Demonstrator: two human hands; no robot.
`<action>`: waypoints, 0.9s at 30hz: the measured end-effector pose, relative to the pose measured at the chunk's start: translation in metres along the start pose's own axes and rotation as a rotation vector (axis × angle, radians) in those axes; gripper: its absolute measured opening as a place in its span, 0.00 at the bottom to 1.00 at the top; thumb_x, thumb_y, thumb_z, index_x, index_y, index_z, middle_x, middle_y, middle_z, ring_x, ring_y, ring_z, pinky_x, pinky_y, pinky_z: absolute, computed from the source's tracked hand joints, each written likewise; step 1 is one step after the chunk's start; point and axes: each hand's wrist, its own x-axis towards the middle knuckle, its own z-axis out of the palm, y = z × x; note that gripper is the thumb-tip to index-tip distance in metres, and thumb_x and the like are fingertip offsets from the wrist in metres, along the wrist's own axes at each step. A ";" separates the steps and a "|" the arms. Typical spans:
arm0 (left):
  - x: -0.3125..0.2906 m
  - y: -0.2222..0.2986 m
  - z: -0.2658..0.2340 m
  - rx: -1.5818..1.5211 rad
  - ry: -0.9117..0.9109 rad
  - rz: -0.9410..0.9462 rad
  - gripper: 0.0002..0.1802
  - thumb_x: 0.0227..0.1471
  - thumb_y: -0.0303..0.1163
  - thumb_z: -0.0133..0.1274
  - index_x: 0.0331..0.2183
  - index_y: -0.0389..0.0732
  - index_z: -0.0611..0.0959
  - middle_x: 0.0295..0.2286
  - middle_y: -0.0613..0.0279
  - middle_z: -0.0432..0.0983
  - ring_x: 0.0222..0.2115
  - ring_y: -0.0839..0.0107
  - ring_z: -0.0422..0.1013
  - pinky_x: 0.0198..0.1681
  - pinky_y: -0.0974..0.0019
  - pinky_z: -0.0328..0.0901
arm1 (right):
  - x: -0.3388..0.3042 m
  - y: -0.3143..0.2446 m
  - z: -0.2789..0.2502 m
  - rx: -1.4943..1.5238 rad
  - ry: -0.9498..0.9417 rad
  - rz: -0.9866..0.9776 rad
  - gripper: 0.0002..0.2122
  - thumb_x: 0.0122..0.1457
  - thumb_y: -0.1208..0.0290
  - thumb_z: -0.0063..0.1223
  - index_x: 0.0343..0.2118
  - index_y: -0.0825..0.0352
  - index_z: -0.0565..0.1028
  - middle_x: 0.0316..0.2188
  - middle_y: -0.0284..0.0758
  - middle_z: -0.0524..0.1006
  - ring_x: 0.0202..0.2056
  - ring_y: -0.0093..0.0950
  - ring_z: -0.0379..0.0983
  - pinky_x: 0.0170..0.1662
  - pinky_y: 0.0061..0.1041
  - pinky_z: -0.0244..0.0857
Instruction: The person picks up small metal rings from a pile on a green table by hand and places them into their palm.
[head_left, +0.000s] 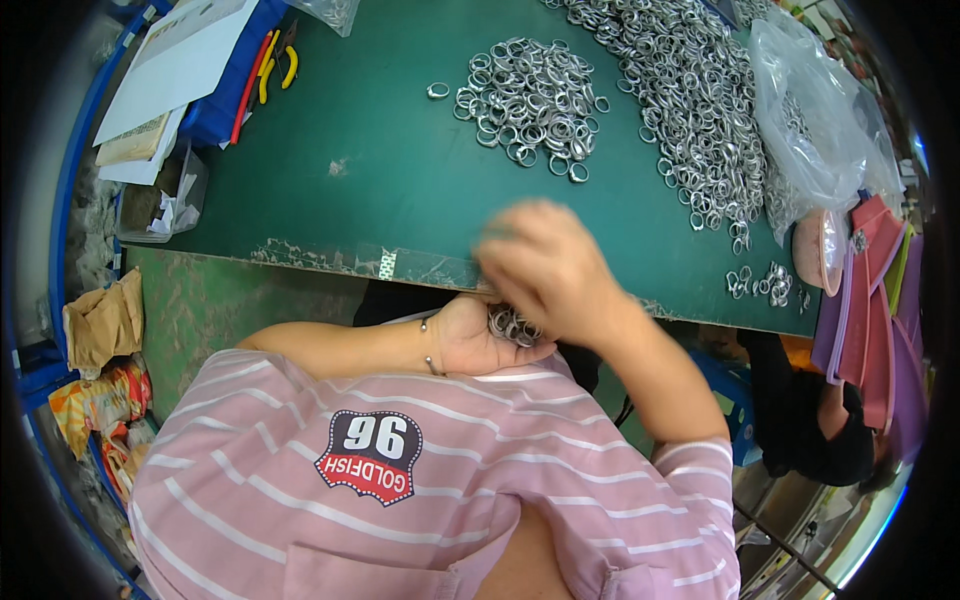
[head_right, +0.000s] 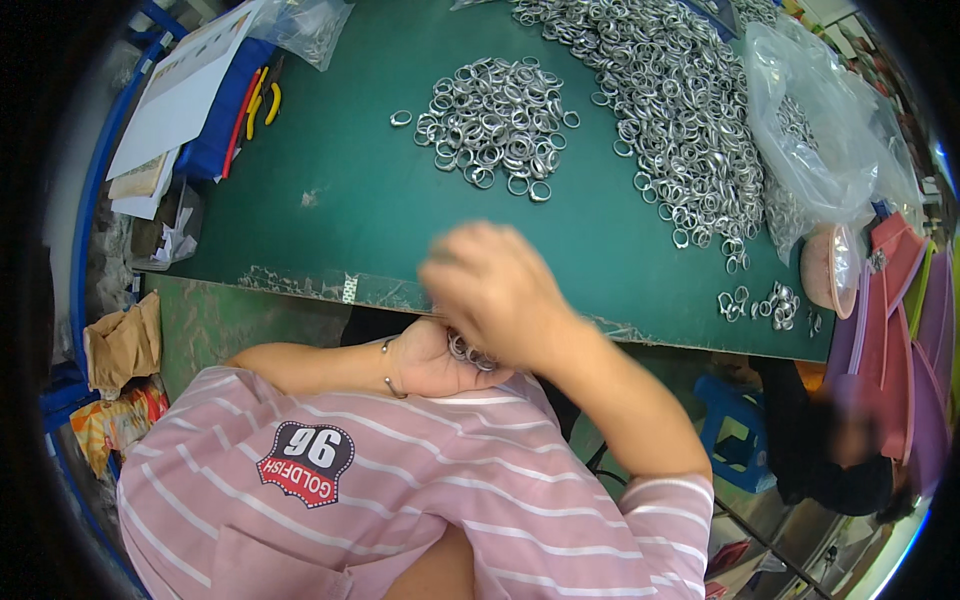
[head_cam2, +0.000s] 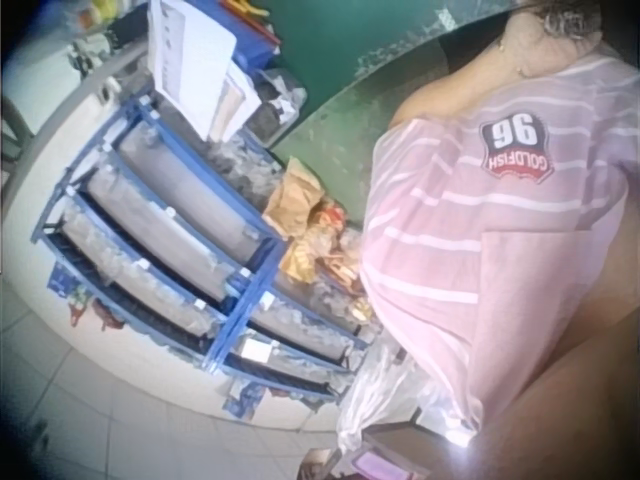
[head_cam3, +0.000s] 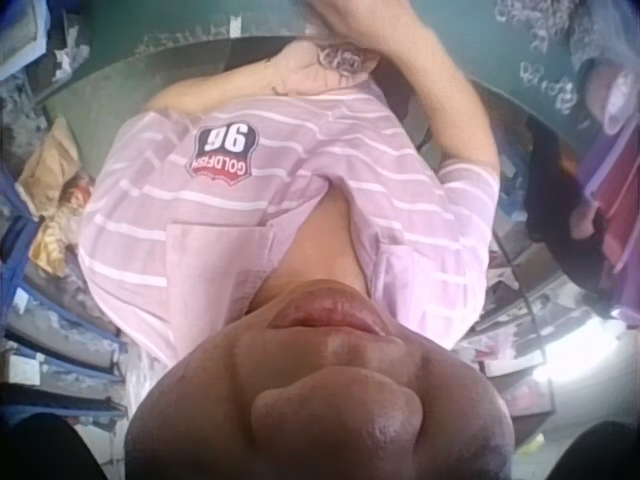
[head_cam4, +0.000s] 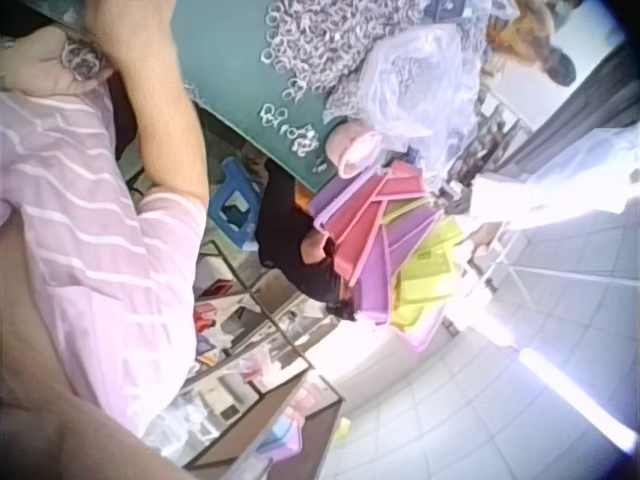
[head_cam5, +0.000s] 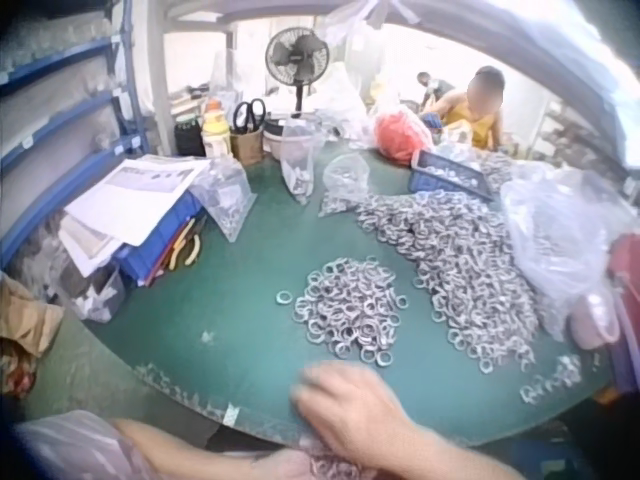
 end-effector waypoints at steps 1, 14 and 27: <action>0.002 0.000 0.002 -0.010 0.038 -0.007 0.18 0.61 0.37 0.41 0.45 0.34 0.74 0.42 0.50 0.73 0.44 0.57 0.71 0.51 0.53 0.67 | 0.015 0.017 0.002 -0.124 0.032 -0.042 0.10 0.48 0.75 0.57 0.35 0.66 0.75 0.41 0.39 0.74 0.43 0.40 0.71 0.44 0.37 0.64; 0.020 0.007 -0.015 -0.071 -0.047 -0.167 0.24 0.63 0.40 0.37 0.51 0.31 0.71 0.46 0.43 0.71 0.48 0.53 0.69 0.52 0.54 0.66 | -0.035 0.042 -0.029 -0.168 0.220 0.434 0.12 0.55 0.78 0.50 0.42 0.66 0.76 0.44 0.39 0.74 0.47 0.39 0.67 0.52 0.34 0.57; 0.017 0.009 -0.009 -0.054 -0.055 -0.147 0.24 0.64 0.39 0.36 0.52 0.30 0.68 0.47 0.42 0.70 0.48 0.52 0.68 0.52 0.53 0.66 | -0.039 0.018 -0.029 -0.037 0.183 0.406 0.10 0.46 0.80 0.60 0.33 0.67 0.77 0.36 0.37 0.75 0.40 0.36 0.70 0.43 0.31 0.64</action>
